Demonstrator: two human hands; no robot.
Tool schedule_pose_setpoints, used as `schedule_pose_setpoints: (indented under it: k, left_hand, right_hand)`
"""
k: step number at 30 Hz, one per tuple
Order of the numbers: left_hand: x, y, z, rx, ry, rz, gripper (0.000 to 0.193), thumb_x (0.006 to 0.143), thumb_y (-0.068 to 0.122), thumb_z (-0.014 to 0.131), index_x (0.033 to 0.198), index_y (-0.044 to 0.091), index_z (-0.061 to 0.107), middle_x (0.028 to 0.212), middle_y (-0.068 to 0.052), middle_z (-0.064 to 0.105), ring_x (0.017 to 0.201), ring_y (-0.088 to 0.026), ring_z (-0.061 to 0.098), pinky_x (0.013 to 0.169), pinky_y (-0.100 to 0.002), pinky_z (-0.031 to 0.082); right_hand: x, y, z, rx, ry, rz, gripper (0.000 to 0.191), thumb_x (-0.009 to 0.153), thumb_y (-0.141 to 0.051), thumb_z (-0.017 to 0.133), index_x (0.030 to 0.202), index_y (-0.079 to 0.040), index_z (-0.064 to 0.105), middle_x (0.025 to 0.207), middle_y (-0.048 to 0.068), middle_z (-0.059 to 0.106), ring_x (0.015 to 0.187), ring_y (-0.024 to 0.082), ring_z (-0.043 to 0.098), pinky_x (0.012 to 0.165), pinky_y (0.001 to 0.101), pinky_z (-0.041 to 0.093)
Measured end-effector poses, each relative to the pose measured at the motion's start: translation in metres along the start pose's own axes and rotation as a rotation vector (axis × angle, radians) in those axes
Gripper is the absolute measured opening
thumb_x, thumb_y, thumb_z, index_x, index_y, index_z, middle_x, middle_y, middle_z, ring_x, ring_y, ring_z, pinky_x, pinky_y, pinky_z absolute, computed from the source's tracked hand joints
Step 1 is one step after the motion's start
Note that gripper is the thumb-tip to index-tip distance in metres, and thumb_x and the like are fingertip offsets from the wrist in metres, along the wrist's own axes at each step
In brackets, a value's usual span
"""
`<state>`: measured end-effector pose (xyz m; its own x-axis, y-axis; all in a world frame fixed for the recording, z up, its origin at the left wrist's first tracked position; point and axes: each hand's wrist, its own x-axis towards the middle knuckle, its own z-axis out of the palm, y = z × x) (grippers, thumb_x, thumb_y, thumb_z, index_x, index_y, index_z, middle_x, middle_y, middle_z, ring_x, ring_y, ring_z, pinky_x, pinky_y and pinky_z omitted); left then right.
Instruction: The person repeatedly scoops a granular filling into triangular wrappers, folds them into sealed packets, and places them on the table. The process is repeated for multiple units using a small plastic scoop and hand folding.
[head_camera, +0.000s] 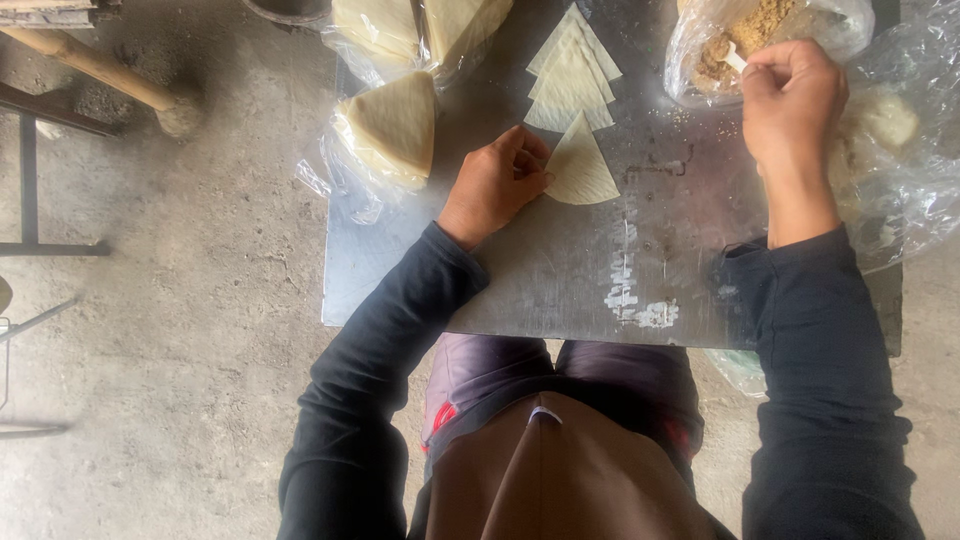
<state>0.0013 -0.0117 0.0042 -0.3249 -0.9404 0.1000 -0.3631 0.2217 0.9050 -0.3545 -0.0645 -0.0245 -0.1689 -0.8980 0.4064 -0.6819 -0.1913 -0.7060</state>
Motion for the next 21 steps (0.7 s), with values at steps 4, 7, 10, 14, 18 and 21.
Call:
schedule_pose_setpoints:
  k: [4, 7, 10, 14, 18, 21]
  left_hand:
    - [0.0, 0.0, 0.0, 0.005, 0.0, 0.014, 0.026, 0.086, 0.01, 0.079, 0.107, 0.003, 0.065, 0.092, -0.008, 0.076, 0.084, -0.015, 0.076, 0.076, -0.028, 0.061]
    - [0.0, -0.001, 0.0, 0.023, 0.004, 0.015, 0.026, 0.086, 0.01, 0.079, 0.107, 0.003, 0.066, 0.092, -0.008, 0.076, 0.084, -0.016, 0.076, 0.076, -0.028, 0.061]
    - [-0.001, -0.002, -0.001, 0.014, 0.002, 0.036, 0.026, 0.086, 0.01, 0.079, 0.106, 0.003, 0.065, 0.093, -0.009, 0.076, 0.084, -0.016, 0.077, 0.075, -0.028, 0.061]
    - [0.0, -0.001, 0.0, 0.027, 0.009, 0.037, 0.026, 0.085, 0.009, 0.079, 0.105, 0.002, 0.065, 0.091, -0.01, 0.075, 0.083, -0.017, 0.077, 0.074, -0.029, 0.06]
    - [-0.001, 0.001, -0.001, 0.036, 0.008, 0.017, 0.027, 0.084, 0.01, 0.08, 0.104, 0.002, 0.065, 0.091, -0.01, 0.075, 0.082, -0.017, 0.077, 0.073, -0.03, 0.06]
    - [-0.001, 0.004, -0.002, 0.035, 0.003, 0.009, 0.027, 0.084, 0.011, 0.079, 0.105, 0.002, 0.064, 0.092, -0.009, 0.075, 0.082, -0.017, 0.077, 0.073, -0.029, 0.06]
  right_hand:
    - [0.004, -0.002, -0.006, 0.217, -0.011, 0.061, 0.019, 0.102, 0.012, 0.062, 0.111, -0.002, 0.072, 0.102, 0.007, 0.076, 0.088, 0.011, 0.072, 0.078, 0.0252, 0.058]
    - [0.002, -0.014, -0.017, 0.302, 0.004, 0.187, 0.022, 0.101, 0.013, 0.061, 0.111, -0.002, 0.073, 0.1, 0.007, 0.075, 0.083, 0.009, 0.069, 0.07, 0.0241, 0.054]
    - [-0.006, -0.032, -0.033, 0.339, 0.023, 0.204, 0.015, 0.099, 0.007, 0.062, 0.103, -0.004, 0.069, 0.093, 0.004, 0.071, 0.079, 0.006, 0.067, 0.069, 0.0218, 0.054]
    - [-0.023, -0.051, -0.045, 0.585, -0.072, 0.229, 0.011, 0.108, 0.008, 0.063, 0.108, -0.002, 0.068, 0.096, 0.007, 0.07, 0.08, 0.008, 0.063, 0.075, 0.0226, 0.049]
    - [-0.038, -0.066, -0.033, 0.644, -0.248, 0.145, 0.007, 0.111, 0.006, 0.063, 0.109, 0.0, 0.067, 0.097, 0.007, 0.07, 0.083, 0.01, 0.065, 0.079, 0.0244, 0.053]
    - [-0.054, -0.079, -0.012, 0.586, -0.407, 0.149, 0.009, 0.105, 0.001, 0.063, 0.11, -0.005, 0.068, 0.098, 0.003, 0.069, 0.085, 0.009, 0.064, 0.074, 0.0233, 0.055]
